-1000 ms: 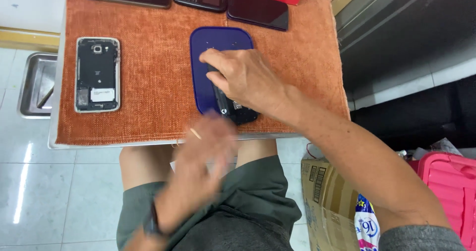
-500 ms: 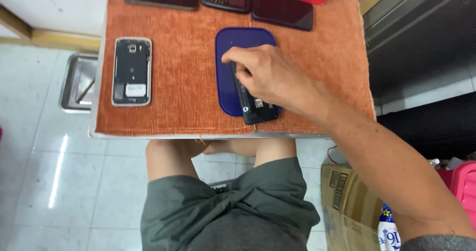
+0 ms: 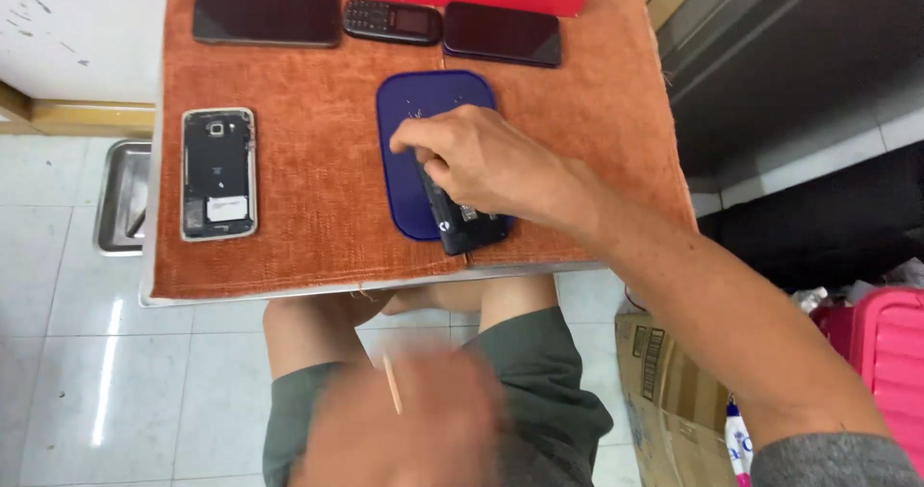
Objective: Using a precision screwdriver to remove screws and prying open the back casing of a mobile phone.
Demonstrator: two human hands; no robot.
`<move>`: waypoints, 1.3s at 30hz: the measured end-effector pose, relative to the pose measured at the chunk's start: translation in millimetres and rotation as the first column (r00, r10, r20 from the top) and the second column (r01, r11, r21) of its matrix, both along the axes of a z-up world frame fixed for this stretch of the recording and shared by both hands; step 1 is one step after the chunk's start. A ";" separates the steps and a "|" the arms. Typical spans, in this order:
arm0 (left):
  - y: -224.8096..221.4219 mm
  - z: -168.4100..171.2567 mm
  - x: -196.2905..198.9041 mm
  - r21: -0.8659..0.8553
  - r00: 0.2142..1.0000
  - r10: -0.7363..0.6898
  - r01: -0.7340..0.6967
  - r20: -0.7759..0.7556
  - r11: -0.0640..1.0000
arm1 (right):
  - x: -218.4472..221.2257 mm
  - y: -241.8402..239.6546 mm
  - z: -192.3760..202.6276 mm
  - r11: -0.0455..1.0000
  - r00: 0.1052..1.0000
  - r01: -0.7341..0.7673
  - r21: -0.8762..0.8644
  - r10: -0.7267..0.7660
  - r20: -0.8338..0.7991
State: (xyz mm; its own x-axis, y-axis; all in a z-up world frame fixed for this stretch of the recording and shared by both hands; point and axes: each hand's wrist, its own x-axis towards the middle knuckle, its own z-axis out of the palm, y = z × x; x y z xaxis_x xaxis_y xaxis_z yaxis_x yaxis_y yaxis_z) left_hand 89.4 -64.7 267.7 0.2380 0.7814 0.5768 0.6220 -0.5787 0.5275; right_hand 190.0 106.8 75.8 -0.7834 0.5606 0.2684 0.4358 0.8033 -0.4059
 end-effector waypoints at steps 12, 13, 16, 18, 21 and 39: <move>33.0 -334.0 -2.6 0.231 0.925 0.187 -0.112 -0.331 0.967 | -6.4 -4.3 13.6 0.997 0.996 -0.036 0.073 0.030 0.082; 33.9 -335.3 -1.9 0.231 0.926 0.185 -0.111 -0.330 0.967 | -6.1 -3.7 13.7 0.997 0.996 -0.034 0.073 0.028 0.083; 34.2 -339.2 -1.5 0.266 0.934 0.209 -0.132 -0.290 0.955 | -7.7 -2.5 13.1 0.992 0.995 -0.102 -0.078 0.103 0.013; 33.3 -341.1 -1.7 0.292 0.939 0.216 -0.134 -0.269 0.947 | -8.0 -2.6 12.3 0.991 0.993 -0.112 -0.069 0.114 0.029; 34.7 -344.2 -1.4 0.318 0.941 0.223 -0.137 -0.255 0.938 | -7.3 -2.4 14.5 0.996 0.996 -0.071 0.061 0.067 0.057; 33.6 -339.2 -1.4 0.361 0.958 0.233 -0.161 -0.165 0.919 | -4.6 -1.8 15.2 0.995 0.996 -0.093 0.023 0.093 0.002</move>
